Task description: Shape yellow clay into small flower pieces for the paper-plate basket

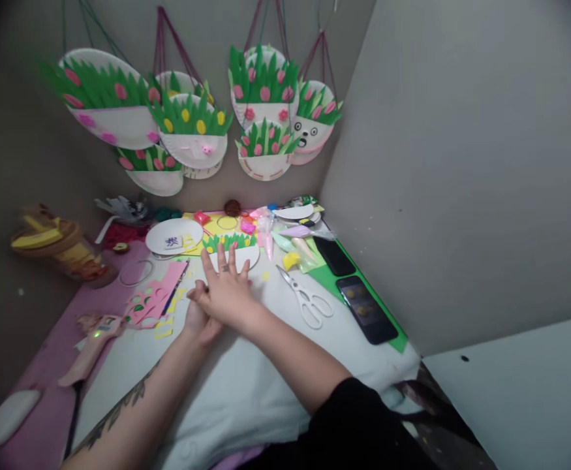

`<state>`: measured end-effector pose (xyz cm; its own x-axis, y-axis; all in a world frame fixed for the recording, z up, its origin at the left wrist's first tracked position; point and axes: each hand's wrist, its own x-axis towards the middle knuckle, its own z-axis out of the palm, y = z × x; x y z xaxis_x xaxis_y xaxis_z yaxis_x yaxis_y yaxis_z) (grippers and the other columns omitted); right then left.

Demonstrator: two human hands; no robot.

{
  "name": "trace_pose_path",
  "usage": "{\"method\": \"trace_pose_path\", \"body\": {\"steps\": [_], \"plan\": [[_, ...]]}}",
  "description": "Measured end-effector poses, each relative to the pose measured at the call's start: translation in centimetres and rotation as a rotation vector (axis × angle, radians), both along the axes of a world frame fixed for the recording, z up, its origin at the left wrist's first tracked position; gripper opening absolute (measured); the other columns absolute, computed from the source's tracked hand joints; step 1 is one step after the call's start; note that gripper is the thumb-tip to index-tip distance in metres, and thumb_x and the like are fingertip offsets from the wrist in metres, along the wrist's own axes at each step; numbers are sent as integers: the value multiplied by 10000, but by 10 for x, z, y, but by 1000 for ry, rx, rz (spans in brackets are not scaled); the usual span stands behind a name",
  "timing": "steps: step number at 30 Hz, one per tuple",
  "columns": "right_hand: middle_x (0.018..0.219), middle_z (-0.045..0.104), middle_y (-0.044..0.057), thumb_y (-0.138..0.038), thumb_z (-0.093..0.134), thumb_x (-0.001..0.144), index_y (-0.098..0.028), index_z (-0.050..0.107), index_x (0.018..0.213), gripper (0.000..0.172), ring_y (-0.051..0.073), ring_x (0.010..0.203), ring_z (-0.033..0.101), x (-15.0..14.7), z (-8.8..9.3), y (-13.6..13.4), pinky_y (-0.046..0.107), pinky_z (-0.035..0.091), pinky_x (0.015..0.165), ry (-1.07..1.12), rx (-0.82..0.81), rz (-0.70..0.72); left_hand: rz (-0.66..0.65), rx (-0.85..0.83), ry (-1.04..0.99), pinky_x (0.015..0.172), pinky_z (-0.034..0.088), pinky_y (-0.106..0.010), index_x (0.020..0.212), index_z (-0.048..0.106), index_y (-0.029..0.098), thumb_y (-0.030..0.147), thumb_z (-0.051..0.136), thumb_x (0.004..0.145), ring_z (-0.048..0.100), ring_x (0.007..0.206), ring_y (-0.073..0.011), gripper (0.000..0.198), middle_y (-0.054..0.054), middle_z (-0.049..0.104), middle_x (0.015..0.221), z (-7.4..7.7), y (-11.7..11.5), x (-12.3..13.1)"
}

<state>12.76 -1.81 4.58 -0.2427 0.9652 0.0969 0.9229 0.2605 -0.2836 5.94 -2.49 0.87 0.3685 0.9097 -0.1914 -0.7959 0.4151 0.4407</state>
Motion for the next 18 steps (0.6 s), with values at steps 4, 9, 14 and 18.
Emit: {"method": "trace_pose_path", "body": {"steps": [4,9,14,18], "plan": [[1552,161,111,-458,356,915,-207,202,1469,627,299,1434,85,47,-7,5,610,151,1091,250,81,46,-81,-139,48,838,507,-361,1215,531,91,520,257,920,635,990,-234,588,-193,618,1154,-9,10,-13],[1474,368,84,-356,447,898,-202,474,1322,452,234,1428,152,76,-39,-15,500,205,1124,382,159,128,-35,-157,34,787,518,-348,1048,581,87,540,295,907,645,926,-231,554,-177,639,1036,-7,12,-15],[1513,286,72,-315,546,838,-260,449,1341,515,309,1433,84,65,-59,-21,617,175,1089,373,135,121,-58,-154,10,787,507,-354,1026,564,89,532,279,912,642,812,-202,539,-146,639,941,-3,7,-9],[1465,376,72,-266,549,836,-278,524,1260,425,315,1410,191,64,-67,-16,631,207,1071,405,158,96,-110,-154,26,777,497,-328,1084,538,104,527,292,913,641,847,-199,518,-144,640,991,-2,5,-9]]}}
